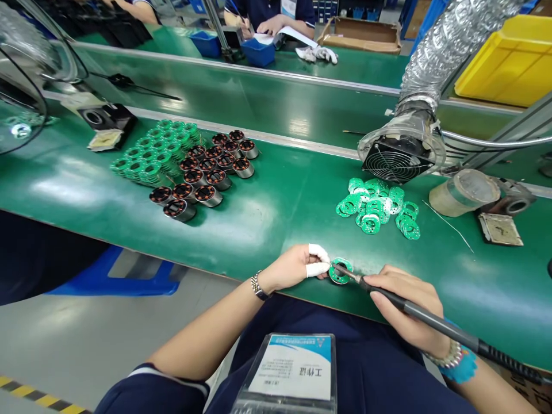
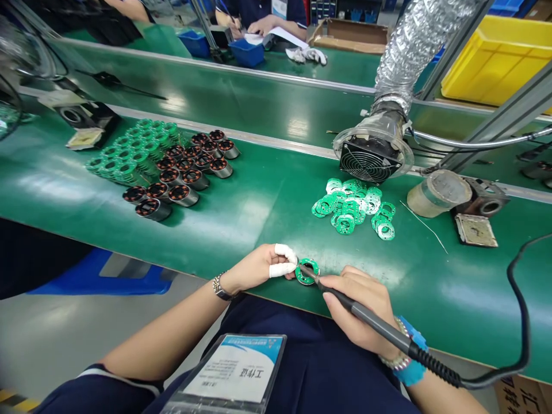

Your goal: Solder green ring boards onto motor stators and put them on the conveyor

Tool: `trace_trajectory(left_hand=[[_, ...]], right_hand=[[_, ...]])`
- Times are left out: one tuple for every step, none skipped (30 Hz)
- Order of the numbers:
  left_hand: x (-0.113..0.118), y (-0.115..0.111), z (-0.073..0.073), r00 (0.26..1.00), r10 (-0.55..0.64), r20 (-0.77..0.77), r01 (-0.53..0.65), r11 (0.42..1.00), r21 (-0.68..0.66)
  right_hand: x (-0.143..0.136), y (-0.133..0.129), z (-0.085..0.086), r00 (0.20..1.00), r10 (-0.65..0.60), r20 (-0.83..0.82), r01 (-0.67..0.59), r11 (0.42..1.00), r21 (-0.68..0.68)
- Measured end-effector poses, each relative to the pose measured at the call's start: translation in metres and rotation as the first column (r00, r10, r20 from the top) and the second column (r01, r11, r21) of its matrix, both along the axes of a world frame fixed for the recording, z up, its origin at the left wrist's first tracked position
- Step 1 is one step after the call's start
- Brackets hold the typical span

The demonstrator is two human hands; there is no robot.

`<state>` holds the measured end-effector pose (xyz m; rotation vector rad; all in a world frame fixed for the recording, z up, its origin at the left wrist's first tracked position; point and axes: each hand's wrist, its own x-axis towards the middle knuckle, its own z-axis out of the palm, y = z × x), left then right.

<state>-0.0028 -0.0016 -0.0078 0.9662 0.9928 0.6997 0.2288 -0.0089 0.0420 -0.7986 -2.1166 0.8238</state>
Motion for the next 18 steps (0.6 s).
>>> trace_trajectory(left_hand=[[0.0001, 0.0, 0.0002, 1.0, -0.001, -0.004, 0.001, 1.0, 0.001], [0.0003, 0.0001, 0.0003, 1.0, 0.0, -0.006, 0.0, 1.0, -0.001], [0.0004, 0.0001, 0.0005, 1.0, 0.004, -0.007, -0.004, 1.0, -0.006], [0.0005, 0.0002, 0.0005, 1.0, 0.007, -0.007, -0.007, 1.0, -0.013], [0.0006, 0.0002, 0.0006, 1.0, 0.009, -0.006, -0.009, 1.0, -0.019], [0.0005, 0.0003, 0.0007, 1.0, 0.011, -0.005, -0.011, 1.0, -0.023], [0.0004, 0.0003, 0.0008, 1.0, 0.012, -0.003, -0.012, 1.0, -0.025], [0.0003, 0.0003, 0.001, 1.0, 0.013, -0.002, -0.013, 1.0, -0.025], [0.0001, 0.0004, 0.0012, 1.0, 0.013, -0.002, -0.013, 1.0, -0.024], [0.0, 0.0004, 0.0014, 1.0, 0.014, -0.001, -0.014, 1.0, -0.024], [-0.0001, 0.0004, 0.0015, 1.0, 0.015, 0.001, -0.015, 1.0, -0.025], [-0.0002, 0.0005, 0.0016, 1.0, 0.015, 0.002, -0.015, 1.0, -0.026], [-0.0002, 0.0005, 0.0017, 1.0, 0.016, 0.004, -0.016, 1.0, -0.027], [-0.0002, 0.0006, 0.0017, 1.0, 0.016, 0.005, -0.016, 0.999, -0.027], [-0.0002, 0.0006, 0.0017, 1.0, 0.015, 0.006, -0.015, 1.0, -0.026], [-0.0002, 0.0006, 0.0016, 1.0, 0.015, 0.005, -0.015, 1.0, -0.026], [-0.0002, 0.0005, 0.0014, 1.0, 0.013, 0.003, -0.013, 1.0, -0.025], [-0.0003, 0.0004, 0.0012, 1.0, 0.012, -0.002, -0.012, 1.0, -0.024]], right_hand=[[-0.0002, -0.0007, 0.0002, 1.0, -0.009, 0.006, 0.009, 1.0, -0.012], [-0.0004, -0.0012, 0.0004, 1.0, -0.018, 0.014, 0.018, 1.0, -0.019], [-0.0006, -0.0014, 0.0006, 0.999, -0.024, 0.022, 0.024, 0.999, -0.022], [-0.0008, -0.0015, 0.0008, 0.999, -0.027, 0.03, 0.027, 0.999, -0.023], [-0.001, -0.0014, 0.0011, 0.999, -0.029, 0.033, 0.03, 0.999, -0.022], [-0.0012, -0.0012, 0.0016, 0.999, -0.03, 0.033, 0.03, 0.999, -0.02], [-0.0016, -0.001, 0.0021, 0.999, -0.029, 0.032, 0.03, 0.999, -0.017], [-0.002, -0.0008, 0.0027, 0.999, -0.03, 0.031, 0.031, 0.999, -0.017], [-0.0024, -0.0007, 0.0033, 0.999, -0.031, 0.031, 0.032, 0.999, -0.018], [-0.0027, -0.0006, 0.0037, 0.999, -0.033, 0.032, 0.034, 0.999, -0.022], [-0.0031, -0.0005, 0.004, 0.999, -0.037, 0.035, 0.038, 0.999, -0.027], [-0.0034, -0.0004, 0.0041, 0.998, -0.043, 0.039, 0.044, 0.999, -0.032], [-0.0036, -0.0003, 0.0041, 0.998, -0.05, 0.041, 0.052, 0.998, -0.034], [-0.0037, -0.0002, 0.004, 0.998, -0.056, 0.041, 0.057, 0.998, -0.033], [-0.0038, -0.0001, 0.0039, 0.997, -0.06, 0.039, 0.061, 0.998, -0.03], [-0.004, 0.0001, 0.0038, 0.997, -0.062, 0.035, 0.063, 0.998, -0.025], [-0.0041, 0.0003, 0.0038, 0.998, -0.064, 0.03, 0.064, 0.998, -0.018], [-0.0043, 0.0005, 0.004, 0.998, -0.064, 0.027, 0.064, 0.998, -0.014]])
